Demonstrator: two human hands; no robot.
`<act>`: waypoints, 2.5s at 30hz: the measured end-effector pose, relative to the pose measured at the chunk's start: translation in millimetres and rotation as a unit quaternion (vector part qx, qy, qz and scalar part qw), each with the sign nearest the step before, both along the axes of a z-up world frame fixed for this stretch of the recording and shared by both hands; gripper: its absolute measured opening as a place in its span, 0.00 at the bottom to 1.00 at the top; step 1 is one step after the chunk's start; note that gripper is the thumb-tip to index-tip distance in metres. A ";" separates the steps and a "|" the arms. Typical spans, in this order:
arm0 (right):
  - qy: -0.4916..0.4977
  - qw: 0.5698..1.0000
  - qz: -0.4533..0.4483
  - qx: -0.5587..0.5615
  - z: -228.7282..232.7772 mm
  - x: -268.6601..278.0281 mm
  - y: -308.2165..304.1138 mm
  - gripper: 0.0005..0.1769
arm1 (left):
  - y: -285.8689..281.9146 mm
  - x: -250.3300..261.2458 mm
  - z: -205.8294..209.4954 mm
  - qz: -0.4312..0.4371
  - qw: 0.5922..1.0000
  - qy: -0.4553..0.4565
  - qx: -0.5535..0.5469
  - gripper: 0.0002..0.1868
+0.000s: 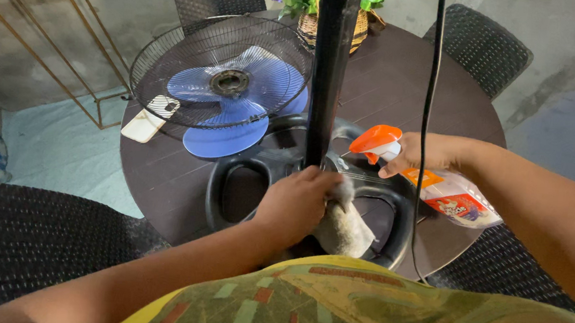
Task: The person wipes the base of a standing fan with a cloth. They spray cleaner onto the base and continue wiping around the circular base and central pole.
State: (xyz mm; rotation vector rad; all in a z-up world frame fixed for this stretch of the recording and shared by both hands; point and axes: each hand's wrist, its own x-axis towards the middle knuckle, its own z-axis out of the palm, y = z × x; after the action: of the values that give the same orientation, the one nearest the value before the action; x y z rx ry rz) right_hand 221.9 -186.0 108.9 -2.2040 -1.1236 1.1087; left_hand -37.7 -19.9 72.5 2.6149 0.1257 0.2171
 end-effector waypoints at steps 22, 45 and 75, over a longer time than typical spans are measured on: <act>-0.125 0.985 -0.116 0.010 -58.4 109.2 64.5 0.40 | 9.9 8.7 -91.8 -0.235 0.944 -0.042 0.228 0.46; -0.199 0.976 -0.083 -0.036 -54.5 103.2 -19.4 0.28 | 8.7 5.7 -75.9 -0.244 0.953 -0.025 0.176 0.49; -0.049 0.868 -0.378 0.319 2.9 73.4 -95.7 0.19 | -25.0 13.1 -7.0 0.106 0.952 0.033 -0.285 0.19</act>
State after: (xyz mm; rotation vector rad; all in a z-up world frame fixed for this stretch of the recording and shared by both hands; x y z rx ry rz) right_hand 295.2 -281.6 111.7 -1.8632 -0.4425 0.2304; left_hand -24.6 -44.9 65.5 2.0295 0.4263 0.1399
